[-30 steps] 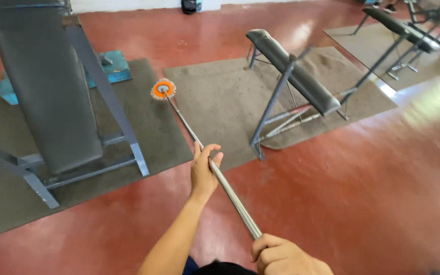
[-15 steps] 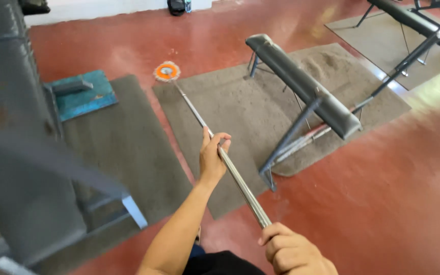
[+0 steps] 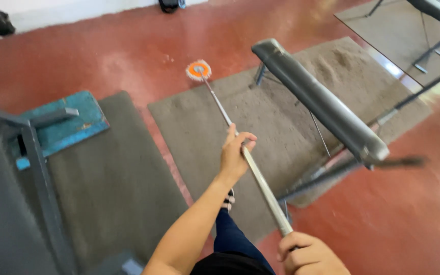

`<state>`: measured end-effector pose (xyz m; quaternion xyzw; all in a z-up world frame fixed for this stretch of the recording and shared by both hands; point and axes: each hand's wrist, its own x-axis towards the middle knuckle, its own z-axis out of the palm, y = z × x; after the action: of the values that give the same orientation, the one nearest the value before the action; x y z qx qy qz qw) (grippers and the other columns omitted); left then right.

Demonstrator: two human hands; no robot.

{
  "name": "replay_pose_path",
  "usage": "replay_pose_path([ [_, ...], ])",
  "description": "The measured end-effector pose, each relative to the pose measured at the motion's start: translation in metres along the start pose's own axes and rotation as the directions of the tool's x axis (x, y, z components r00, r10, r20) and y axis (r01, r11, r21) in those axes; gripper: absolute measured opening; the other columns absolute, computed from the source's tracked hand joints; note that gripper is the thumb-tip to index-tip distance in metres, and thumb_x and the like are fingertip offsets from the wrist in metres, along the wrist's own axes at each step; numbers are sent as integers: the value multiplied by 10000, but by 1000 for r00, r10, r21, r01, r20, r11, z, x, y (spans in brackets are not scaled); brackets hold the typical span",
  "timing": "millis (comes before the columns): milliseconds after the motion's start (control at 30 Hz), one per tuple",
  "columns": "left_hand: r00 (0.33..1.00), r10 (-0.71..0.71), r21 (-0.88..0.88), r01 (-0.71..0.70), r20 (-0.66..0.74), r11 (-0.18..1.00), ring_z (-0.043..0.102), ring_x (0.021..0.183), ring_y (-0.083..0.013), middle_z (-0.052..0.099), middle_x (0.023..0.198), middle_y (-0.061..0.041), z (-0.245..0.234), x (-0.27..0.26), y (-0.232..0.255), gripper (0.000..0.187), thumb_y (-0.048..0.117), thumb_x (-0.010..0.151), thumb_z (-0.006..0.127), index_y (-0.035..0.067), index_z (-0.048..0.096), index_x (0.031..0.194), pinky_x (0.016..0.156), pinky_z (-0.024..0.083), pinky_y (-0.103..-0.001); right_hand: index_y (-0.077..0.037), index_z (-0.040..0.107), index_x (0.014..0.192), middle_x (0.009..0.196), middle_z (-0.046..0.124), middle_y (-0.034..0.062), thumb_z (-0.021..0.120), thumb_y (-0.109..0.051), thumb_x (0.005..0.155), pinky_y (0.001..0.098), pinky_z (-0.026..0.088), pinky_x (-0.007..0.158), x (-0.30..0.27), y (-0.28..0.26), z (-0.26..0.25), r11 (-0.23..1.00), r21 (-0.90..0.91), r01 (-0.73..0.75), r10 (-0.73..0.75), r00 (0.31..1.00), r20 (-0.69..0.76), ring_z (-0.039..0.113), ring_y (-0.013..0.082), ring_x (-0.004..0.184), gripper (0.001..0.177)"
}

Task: The recorder is mopping the red floor of a gym using a long-handled mop.

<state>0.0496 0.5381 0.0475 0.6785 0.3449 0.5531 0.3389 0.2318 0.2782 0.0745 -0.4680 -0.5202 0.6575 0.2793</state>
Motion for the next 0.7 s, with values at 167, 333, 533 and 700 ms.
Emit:
replay_pose_path([
  [167, 992, 126, 1, -126, 17, 992, 579, 1134, -360, 565, 827, -114, 38, 152, -52, 157, -38, 848, 695, 101, 688, 921, 1199, 293, -492, -58, 520, 647, 658, 613, 79, 508, -70, 995, 357, 591, 730, 118, -165, -68, 217, -421, 881, -846, 385, 370, 620, 252, 659, 348],
  [333, 988, 137, -1, -138, 67, 990, 523, 1399, -364, 712, 980, 2, 55, 303, -111, 158, -27, 869, 673, 121, 687, 924, 1239, 234, -537, -38, 477, 712, 697, 599, 95, 442, -4, 1020, 389, 587, 776, 235, -246, -165, 172, -329, 929, -809, 323, 491, 588, 250, 602, 311],
  [533, 994, 99, -8, -99, 41, 995, 597, 1299, -321, 715, 1109, -107, 61, 446, -167, 158, -50, 808, 703, 89, 710, 884, 1129, 378, -452, -88, 374, 655, 538, 432, 80, 479, 132, 869, 379, 598, 600, 363, -290, -251, 48, -259, 965, -952, 123, 279, 471, 203, 438, 324],
  [700, 990, 92, -62, -86, 110, 994, 610, 1236, -316, 661, 1147, -137, 83, 571, -247, 166, -63, 818, 670, 90, 709, 871, 1212, 268, -543, -114, 353, 719, 585, 492, 96, 450, 49, 953, 404, 569, 611, 471, -352, -319, 74, -262, 962, -929, 162, 333, 448, 208, 466, 301],
])
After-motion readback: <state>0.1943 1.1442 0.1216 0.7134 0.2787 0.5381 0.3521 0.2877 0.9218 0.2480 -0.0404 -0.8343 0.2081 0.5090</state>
